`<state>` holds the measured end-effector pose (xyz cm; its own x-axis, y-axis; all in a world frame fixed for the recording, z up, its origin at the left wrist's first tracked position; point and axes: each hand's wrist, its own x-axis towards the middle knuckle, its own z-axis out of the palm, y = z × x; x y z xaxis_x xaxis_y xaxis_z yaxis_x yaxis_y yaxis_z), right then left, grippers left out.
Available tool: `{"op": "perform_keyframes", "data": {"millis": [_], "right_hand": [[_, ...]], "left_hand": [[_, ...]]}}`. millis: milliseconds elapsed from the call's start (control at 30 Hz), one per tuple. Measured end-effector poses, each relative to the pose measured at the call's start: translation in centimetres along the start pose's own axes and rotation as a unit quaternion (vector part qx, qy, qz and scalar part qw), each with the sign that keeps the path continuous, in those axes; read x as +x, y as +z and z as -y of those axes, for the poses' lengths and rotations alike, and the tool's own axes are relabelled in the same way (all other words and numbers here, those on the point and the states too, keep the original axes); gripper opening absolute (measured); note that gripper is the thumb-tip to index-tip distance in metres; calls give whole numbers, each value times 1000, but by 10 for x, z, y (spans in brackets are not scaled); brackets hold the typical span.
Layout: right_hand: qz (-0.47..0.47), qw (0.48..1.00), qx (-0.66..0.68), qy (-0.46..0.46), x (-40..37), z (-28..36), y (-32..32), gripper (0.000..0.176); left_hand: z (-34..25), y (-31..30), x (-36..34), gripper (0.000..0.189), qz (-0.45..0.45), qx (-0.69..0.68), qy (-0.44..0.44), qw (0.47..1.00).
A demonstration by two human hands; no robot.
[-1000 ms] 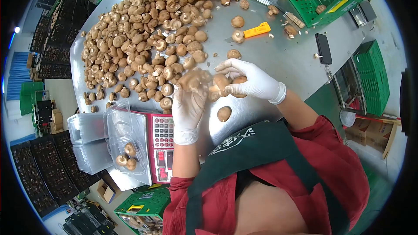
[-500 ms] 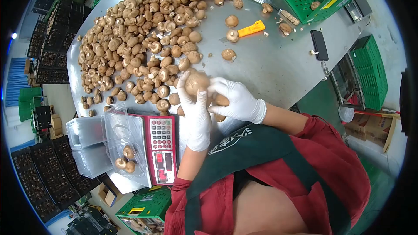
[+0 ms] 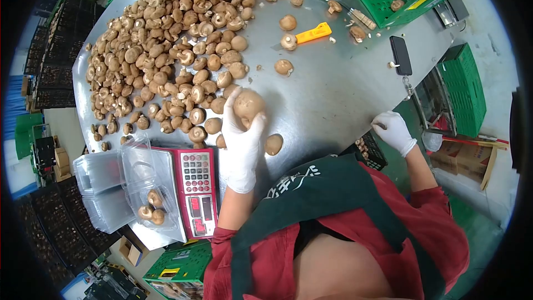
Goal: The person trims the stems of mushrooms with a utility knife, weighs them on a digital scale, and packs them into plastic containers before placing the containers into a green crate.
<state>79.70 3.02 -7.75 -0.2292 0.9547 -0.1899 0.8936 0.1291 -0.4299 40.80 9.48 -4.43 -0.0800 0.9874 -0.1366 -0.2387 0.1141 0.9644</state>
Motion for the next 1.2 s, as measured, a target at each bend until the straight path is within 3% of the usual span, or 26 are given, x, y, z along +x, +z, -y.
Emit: {"op": "perform_keyframes", "data": {"millis": [67,233,367,433,467,533,567,700,733,800,867,933,1000,1067,1133,1167,1200], "right_hand": [[-22,1000,-15,-4,9,16,-5,10],[-118,981,115,-102,90,87,12,22],[47,904,420,-69,128,180,6,44],[32,908,396,-135,136,190,25,50],[27,907,383,-170,138,192,35,53],[38,923,351,-151,134,183,35,50],[63,936,320,-135,129,170,26,48],[202,948,245,-17,90,81,-2,43],[242,942,231,15,76,63,-13,41],[285,932,216,57,52,36,-28,38],[249,947,197,53,53,38,-32,38],[206,957,200,43,59,46,-29,36],[156,962,224,20,91,76,-11,35],[156,963,214,-45,121,105,4,32],[100,968,167,-158,150,136,18,35],[65,969,148,-187,166,151,27,38],[32,967,129,-216,182,165,35,40]], "left_hand": [[2,2,1,58,-14,18,-2,1000],[2,-4,0,57,-10,100,-40,994],[-3,0,-5,56,-1,229,13,973],[4,7,-11,58,18,265,65,962],[13,8,-11,60,25,359,132,924],[29,8,-17,61,59,329,51,941],[25,9,-23,60,66,308,-37,948],[34,-26,-25,47,40,406,71,910],[20,-29,-25,40,-3,412,20,911],[24,-57,-13,38,-71,472,58,877],[23,-79,7,46,-119,565,122,807],[20,-78,28,53,-97,621,127,768],[28,-76,46,57,-46,736,102,668],[34,-83,53,57,-46,679,105,725],[27,-90,49,58,-51,508,144,847],[26,-99,45,59,-18,384,88,919],[-1,-88,33,63,-1,159,-21,987]]}}
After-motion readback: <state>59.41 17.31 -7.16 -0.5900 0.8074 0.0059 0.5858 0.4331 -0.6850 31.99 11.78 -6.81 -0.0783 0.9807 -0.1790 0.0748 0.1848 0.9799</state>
